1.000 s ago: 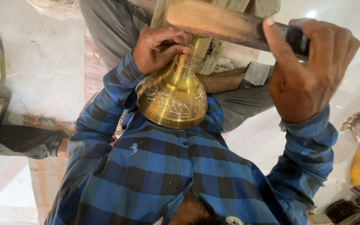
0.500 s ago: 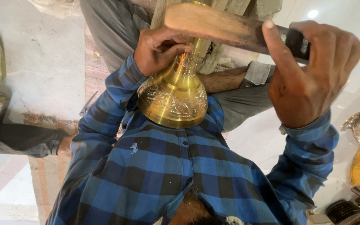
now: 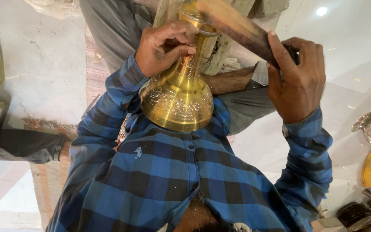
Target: The person sits cross-legged on the floor with a brass vase resting on a wooden block on their lap. They hold a small punch against the vase's surface and strike it with a wooden mallet to deepen floral engravings, periodically rotating the vase and repositioning the punch to work different areas of the pattern.
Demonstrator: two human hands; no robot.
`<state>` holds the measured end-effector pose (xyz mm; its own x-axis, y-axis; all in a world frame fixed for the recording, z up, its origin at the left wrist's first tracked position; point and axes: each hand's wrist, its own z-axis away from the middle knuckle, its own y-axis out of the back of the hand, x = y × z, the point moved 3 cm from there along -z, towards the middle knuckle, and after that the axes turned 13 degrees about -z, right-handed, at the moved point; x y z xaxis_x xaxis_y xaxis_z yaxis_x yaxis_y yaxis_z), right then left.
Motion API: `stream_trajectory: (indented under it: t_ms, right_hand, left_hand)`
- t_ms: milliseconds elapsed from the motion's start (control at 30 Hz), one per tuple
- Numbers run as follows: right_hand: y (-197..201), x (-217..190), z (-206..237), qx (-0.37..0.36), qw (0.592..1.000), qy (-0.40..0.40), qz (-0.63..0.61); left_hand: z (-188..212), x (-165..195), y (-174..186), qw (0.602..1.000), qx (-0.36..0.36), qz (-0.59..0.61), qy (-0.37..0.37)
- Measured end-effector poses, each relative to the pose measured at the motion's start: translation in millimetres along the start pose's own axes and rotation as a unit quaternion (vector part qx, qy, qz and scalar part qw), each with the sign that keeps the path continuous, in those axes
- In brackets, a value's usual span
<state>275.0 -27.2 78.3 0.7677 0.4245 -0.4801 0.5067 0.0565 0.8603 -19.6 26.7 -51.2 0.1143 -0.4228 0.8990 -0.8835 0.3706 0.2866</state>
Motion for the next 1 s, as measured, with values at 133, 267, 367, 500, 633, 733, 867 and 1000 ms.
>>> stream_trajectory:
  t_ms: [133,267,367,500,633,733,867,1000]
  right_hand:
    - [3,7,-4,-0.009,0.999,0.003,0.041]
    - [13,3,-16,0.019,0.994,0.056,0.088]
    - [22,-3,-25,0.036,0.995,0.045,-0.08]
    - [33,-11,-35,-0.014,0.991,0.103,0.083]
    - [34,-8,-33,0.005,0.995,0.081,-0.059]
    - [28,0,-29,-0.014,0.997,0.07,-0.003]
    - [25,4,-25,0.039,0.997,0.065,-0.015]
    - [23,0,-16,0.015,0.998,0.063,-0.02]
  left_hand:
    - [-1,-2,-1,1.0,-0.015,-0.006,0.006]
    - [-2,-1,0,0.999,-0.012,-0.03,0.008]
    - [-2,-2,1,0.999,-0.022,-0.035,0.016]
    - [-6,-5,0,0.998,-0.045,-0.044,0.017]
    - [-10,-2,0,0.998,-0.055,-0.032,-0.004]
    - [-10,0,0,0.997,-0.066,-0.041,0.004]
    - [-10,-2,1,0.996,-0.067,-0.056,0.0]
    - [-8,-4,0,0.995,-0.069,-0.07,-0.022]
